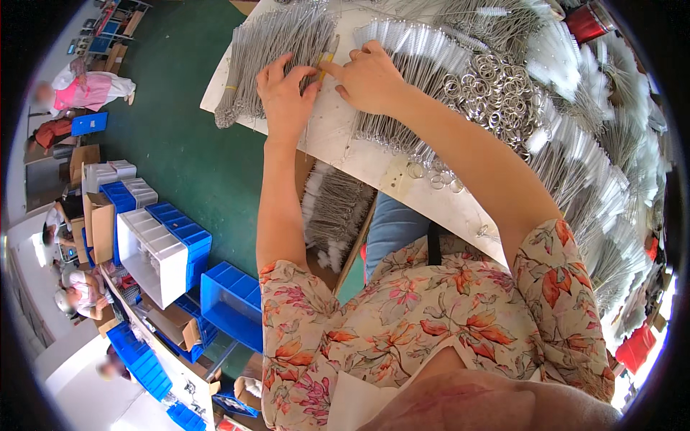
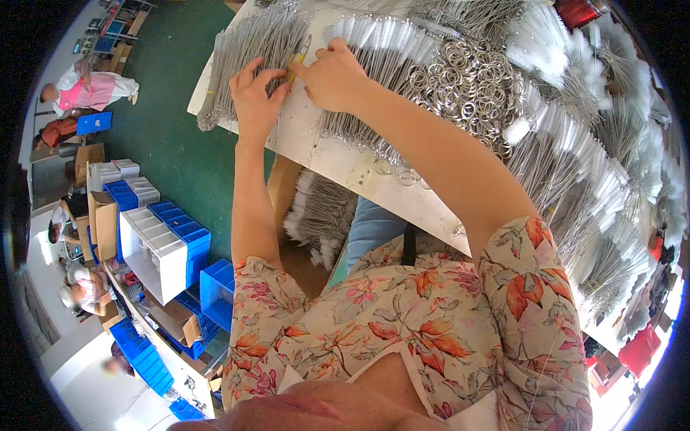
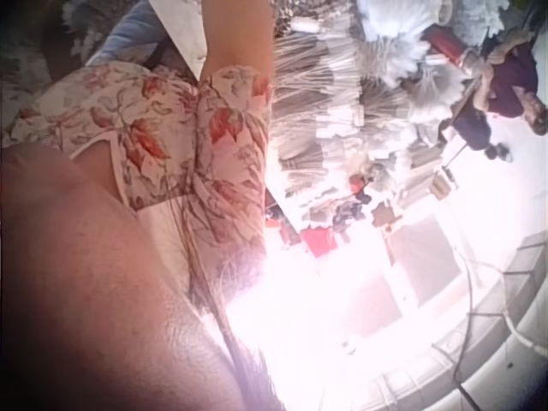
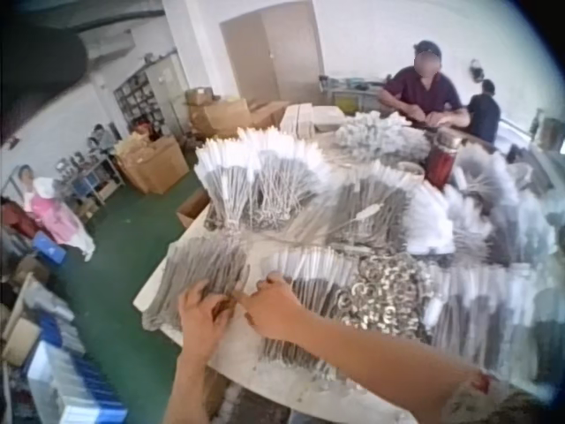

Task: Manually assembling white cleaning brushes onto small metal rings at a factory workstation.

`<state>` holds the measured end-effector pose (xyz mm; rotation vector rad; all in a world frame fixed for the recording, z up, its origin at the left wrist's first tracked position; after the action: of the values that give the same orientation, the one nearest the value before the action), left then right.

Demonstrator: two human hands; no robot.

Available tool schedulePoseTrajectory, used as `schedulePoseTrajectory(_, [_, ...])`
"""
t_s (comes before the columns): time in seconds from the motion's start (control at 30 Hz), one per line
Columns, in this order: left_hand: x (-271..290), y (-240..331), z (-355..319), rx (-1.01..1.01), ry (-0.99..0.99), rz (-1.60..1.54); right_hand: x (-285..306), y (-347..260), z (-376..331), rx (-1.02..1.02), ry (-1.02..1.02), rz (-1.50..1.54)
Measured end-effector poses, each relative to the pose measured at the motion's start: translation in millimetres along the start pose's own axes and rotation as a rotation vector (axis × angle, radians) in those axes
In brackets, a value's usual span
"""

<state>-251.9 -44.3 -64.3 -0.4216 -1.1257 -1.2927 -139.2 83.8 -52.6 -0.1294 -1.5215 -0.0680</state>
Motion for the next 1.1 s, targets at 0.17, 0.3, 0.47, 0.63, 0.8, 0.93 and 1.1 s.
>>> schedulePoseTrajectory(0.17, [-1, -1, 0, 0.010, 0.008, -0.003, -6, 1, 2, -0.005, -0.008, 0.008])
schedulePoseTrajectory(0.3, [-1, 2, 0, 0.024, 0.032, 0.005, -8, 1, -2, 0.014, 0.113, 0.085])
schedulePoseTrajectory(0.47, [1, 0, -1, 0.013, 0.035, -0.001, -5, 0, -5, 0.029, 0.168, 0.099])
schedulePoseTrajectory(0.63, [1, 0, 0, 0.031, 0.026, -0.019, -10, 6, -7, 0.051, 0.266, 0.192])
schedulePoseTrajectory(0.8, [0, -1, 0, 0.022, -0.013, 0.047, -10, 6, -5, 0.043, 0.164, 0.129])
schedulePoseTrajectory(0.93, [0, -2, -2, -0.013, -0.014, 0.088, -7, 3, -7, 0.055, 0.159, 0.136])
schedulePoseTrajectory(1.1, [3, 7, -2, -0.022, -0.026, 0.093, -8, 4, -8, 0.055, 0.179, 0.110])
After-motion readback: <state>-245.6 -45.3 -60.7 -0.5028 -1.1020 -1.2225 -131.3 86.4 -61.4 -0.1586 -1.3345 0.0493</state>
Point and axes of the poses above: each hand's wrist, its own z-axis towards the middle knuckle, its own x-axis out of the back of the hand, y = z × x, the point moved 1 cm from there along z, towards the middle knuckle, and after that the axes turned 10 degrees about -y, right-handed, at the moved point
